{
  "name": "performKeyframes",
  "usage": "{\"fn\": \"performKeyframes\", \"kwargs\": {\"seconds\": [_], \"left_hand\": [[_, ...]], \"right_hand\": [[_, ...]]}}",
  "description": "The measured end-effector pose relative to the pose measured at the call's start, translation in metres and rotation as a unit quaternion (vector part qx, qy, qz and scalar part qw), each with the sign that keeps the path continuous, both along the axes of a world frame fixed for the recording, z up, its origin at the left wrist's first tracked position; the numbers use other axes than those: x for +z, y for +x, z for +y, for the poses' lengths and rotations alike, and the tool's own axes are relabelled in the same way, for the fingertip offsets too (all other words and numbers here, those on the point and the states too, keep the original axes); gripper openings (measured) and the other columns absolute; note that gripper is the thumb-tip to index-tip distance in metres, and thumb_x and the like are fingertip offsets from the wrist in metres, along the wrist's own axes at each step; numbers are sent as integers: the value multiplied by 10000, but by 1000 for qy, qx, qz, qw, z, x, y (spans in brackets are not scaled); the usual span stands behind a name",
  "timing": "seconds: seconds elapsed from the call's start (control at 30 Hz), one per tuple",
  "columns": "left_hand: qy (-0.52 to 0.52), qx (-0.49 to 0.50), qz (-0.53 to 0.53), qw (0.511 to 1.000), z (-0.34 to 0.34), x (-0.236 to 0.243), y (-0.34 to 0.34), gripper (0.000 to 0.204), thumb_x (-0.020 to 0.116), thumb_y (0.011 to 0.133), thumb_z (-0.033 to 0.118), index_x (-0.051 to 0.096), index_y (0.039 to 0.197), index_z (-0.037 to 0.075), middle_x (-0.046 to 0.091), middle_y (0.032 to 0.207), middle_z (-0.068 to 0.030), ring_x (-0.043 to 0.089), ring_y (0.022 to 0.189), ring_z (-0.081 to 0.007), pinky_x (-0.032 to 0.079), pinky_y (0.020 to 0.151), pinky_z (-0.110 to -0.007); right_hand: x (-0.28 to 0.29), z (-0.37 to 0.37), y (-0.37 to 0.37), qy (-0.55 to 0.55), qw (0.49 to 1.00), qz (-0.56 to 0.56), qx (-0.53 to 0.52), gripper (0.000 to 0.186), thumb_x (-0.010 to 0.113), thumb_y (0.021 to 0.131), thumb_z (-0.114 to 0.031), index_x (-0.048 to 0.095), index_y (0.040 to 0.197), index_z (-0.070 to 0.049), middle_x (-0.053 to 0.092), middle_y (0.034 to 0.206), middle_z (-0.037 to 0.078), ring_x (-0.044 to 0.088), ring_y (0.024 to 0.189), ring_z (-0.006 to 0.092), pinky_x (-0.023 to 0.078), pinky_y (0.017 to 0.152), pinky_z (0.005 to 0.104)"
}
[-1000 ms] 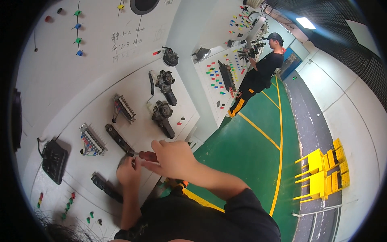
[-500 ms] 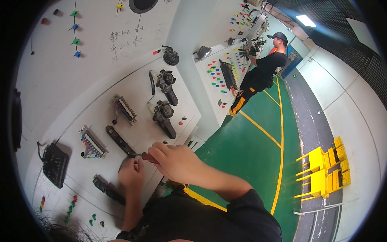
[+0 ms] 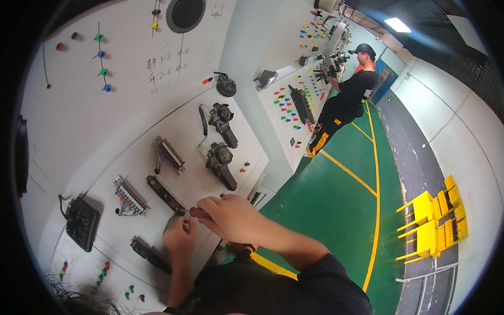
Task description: The person uses a screwdriver to tighten or loosen screws on several electrical terminal blocks and a motor assembly mounted on a white vertical panel.
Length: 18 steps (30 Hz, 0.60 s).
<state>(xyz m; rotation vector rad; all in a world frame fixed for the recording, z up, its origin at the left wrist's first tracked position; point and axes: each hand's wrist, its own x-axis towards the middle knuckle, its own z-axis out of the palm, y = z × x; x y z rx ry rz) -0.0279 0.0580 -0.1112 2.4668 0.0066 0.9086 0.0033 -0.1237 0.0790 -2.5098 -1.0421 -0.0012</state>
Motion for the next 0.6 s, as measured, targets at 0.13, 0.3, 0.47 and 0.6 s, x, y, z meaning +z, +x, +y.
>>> {"fn": "performKeyframes", "kwargs": {"seconds": [0.13, 0.3, 0.47, 0.6], "left_hand": [[-50, 7, 91, 995, 1, 5, -1, 180, 715, 865, 293, 640, 823, 136, 644, 618, -57, 646, 540, -289, 507, 510, -422], [-57, 0, 76, 995, -1, 11, -2, 173, 718, 866, 280, 639, 818, 133, 643, 603, -64, 651, 534, -296, 508, 503, -419], [-58, -14, 68, 996, -1, 12, -3, 170, 719, 867, 277, 637, 816, 137, 646, 608, -62, 654, 536, -291, 507, 500, -416], [-49, -14, 82, 995, 1, 14, -9, 168, 720, 866, 274, 634, 821, 137, 643, 614, -53, 654, 544, -283, 507, 503, -414]], "right_hand": [[10, 11, 5, -203, 964, 104, -138, 472, 680, 875, -183, 516, 1281, -6, 667, 1047, 150, 663, 846, 323, 510, 700, 429], [-4, 4, -5, 161, 983, -83, 11, 456, 718, 861, -227, 572, 1238, -17, 687, 1000, 123, 669, 818, 301, 517, 683, 410], [-25, -5, -1, 118, 977, -127, 127, 480, 719, 857, -224, 540, 1256, -26, 700, 1031, 114, 656, 814, 305, 513, 710, 391], [-23, -2, -14, 3, 994, -50, -101, 426, 687, 880, -171, 524, 1255, -53, 685, 992, 107, 652, 851, 331, 509, 724, 414]]}}
